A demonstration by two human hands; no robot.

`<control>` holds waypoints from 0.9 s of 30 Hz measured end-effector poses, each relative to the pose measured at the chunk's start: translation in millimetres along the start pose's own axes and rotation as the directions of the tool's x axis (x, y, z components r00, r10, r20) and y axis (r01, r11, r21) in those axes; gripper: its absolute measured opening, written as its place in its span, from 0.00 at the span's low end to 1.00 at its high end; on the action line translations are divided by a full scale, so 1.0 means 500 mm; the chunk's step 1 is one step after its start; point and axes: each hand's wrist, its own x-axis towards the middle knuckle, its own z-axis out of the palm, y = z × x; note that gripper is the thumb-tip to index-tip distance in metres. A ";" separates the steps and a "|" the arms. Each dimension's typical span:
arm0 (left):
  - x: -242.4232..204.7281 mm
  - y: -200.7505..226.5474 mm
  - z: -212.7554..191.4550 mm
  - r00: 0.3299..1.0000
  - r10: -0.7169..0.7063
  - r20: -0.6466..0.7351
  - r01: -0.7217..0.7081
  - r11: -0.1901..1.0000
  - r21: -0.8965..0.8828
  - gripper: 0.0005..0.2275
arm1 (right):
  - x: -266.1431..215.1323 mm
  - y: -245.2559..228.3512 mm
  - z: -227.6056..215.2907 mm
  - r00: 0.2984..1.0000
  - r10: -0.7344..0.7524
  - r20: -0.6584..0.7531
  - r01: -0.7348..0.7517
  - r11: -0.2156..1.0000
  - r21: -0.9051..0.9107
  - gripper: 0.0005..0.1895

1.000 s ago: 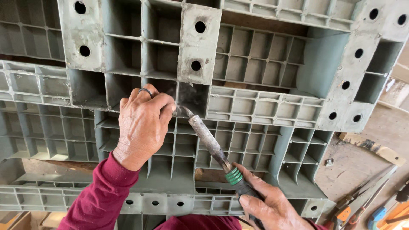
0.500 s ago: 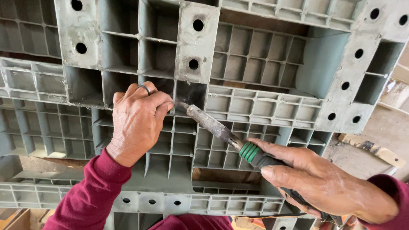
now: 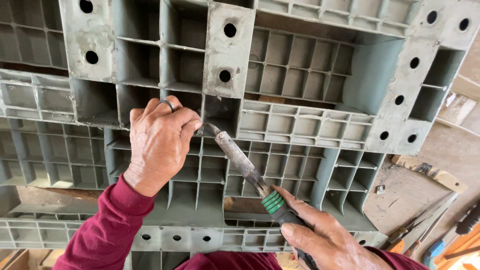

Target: The person uses a hand saw to cut through the grid structure of a grey plastic pallet. They then switch to a soldering iron to melt and separate the plastic sections, eventually removing a cut piece from the pallet.

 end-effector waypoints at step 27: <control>-0.006 -0.001 0.001 0.999 -0.010 -0.035 0.011 0.999 0.040 0.03 | -0.011 0.057 0.033 0.982 -0.156 -0.104 0.164 0.983 0.080 0.41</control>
